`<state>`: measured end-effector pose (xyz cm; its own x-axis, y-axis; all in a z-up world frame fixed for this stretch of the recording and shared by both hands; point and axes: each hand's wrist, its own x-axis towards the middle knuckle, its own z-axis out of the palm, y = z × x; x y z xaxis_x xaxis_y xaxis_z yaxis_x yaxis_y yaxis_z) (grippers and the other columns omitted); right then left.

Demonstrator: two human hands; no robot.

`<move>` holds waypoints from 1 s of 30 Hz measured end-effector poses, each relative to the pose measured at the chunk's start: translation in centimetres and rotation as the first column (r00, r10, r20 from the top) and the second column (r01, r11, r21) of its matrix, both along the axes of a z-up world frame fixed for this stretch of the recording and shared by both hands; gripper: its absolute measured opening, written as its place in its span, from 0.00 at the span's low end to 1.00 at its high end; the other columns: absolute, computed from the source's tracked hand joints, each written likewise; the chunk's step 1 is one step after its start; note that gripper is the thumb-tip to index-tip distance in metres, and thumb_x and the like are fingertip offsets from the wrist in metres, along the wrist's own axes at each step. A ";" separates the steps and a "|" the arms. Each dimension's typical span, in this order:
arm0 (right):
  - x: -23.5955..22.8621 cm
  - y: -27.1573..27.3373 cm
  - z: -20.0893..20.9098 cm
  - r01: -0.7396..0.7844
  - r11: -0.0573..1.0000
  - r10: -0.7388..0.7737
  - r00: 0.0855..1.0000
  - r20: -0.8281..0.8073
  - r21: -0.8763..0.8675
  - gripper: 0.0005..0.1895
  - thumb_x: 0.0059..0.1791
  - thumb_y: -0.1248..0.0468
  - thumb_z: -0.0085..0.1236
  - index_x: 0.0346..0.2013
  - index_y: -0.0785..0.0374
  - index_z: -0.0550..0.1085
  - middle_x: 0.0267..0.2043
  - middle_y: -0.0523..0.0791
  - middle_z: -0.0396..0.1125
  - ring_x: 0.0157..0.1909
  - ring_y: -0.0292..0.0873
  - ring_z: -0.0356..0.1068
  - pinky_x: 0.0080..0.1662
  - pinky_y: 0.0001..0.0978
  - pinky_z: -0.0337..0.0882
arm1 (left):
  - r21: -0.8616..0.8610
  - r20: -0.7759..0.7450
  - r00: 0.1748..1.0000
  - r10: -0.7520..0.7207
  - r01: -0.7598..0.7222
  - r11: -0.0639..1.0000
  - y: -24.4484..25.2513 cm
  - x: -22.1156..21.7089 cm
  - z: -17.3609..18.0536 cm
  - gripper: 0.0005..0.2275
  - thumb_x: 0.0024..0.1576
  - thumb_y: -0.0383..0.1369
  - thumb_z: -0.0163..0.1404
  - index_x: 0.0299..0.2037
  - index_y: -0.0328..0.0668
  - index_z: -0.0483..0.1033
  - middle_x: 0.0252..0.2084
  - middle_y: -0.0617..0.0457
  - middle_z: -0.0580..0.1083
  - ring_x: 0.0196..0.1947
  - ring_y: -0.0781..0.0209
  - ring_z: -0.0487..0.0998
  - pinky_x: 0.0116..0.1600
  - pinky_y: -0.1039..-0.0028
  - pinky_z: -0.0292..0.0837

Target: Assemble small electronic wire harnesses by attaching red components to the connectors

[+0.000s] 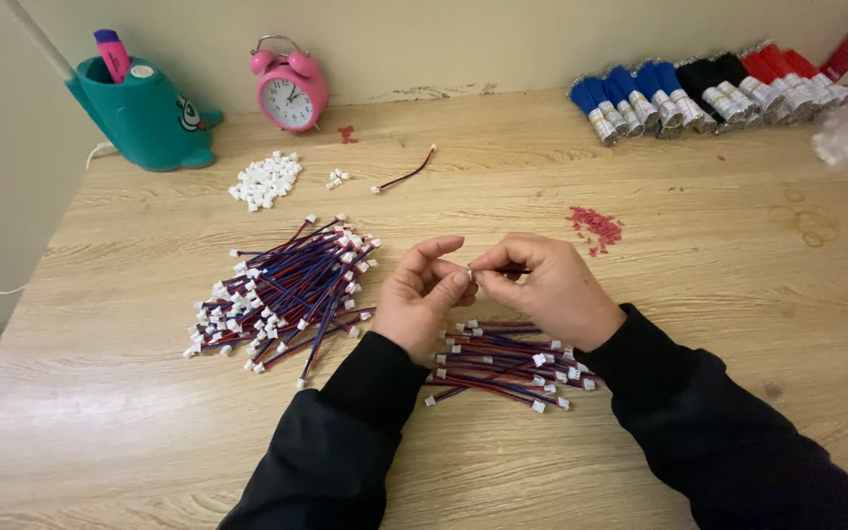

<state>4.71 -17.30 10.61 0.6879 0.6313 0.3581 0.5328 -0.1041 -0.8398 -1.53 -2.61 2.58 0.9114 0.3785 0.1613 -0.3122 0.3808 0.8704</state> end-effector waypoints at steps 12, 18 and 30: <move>-1.6 -1.9 4.3 0.032 0.929 0.097 0.940 0.327 -0.368 0.07 0.48 0.64 0.59 0.39 0.58 0.79 0.40 0.51 0.71 0.48 0.54 0.69 0.52 0.46 0.67 | 0.616 0.014 0.916 0.401 -0.324 0.718 8.1 -5.3 5.8 0.14 0.56 0.24 0.55 0.52 0.43 0.76 0.37 0.45 0.77 0.37 0.59 0.77 0.47 0.67 0.75; 0.4 -2.7 -0.5 0.033 0.708 0.259 0.917 0.303 -0.705 0.08 0.43 0.57 0.61 0.30 0.58 0.77 0.35 0.48 0.70 0.45 0.55 0.70 0.50 0.44 0.68 | 0.934 -0.091 0.659 0.747 -0.204 0.293 16.3 -10.3 5.3 0.07 0.56 0.42 0.59 0.44 0.70 0.80 0.31 0.69 0.77 0.38 0.70 0.78 0.45 0.78 0.71; 0.4 -3.8 0.8 -0.044 0.823 0.077 0.996 0.034 -0.566 0.08 0.48 0.57 0.54 0.37 0.57 0.75 0.35 0.50 0.74 0.45 0.51 0.74 0.46 0.43 0.71 | 0.747 -0.249 0.966 0.074 0.143 0.649 0.8 -1.7 3.3 0.11 0.56 0.33 0.53 0.48 0.45 0.79 0.37 0.48 0.80 0.34 0.57 0.81 0.39 0.68 0.78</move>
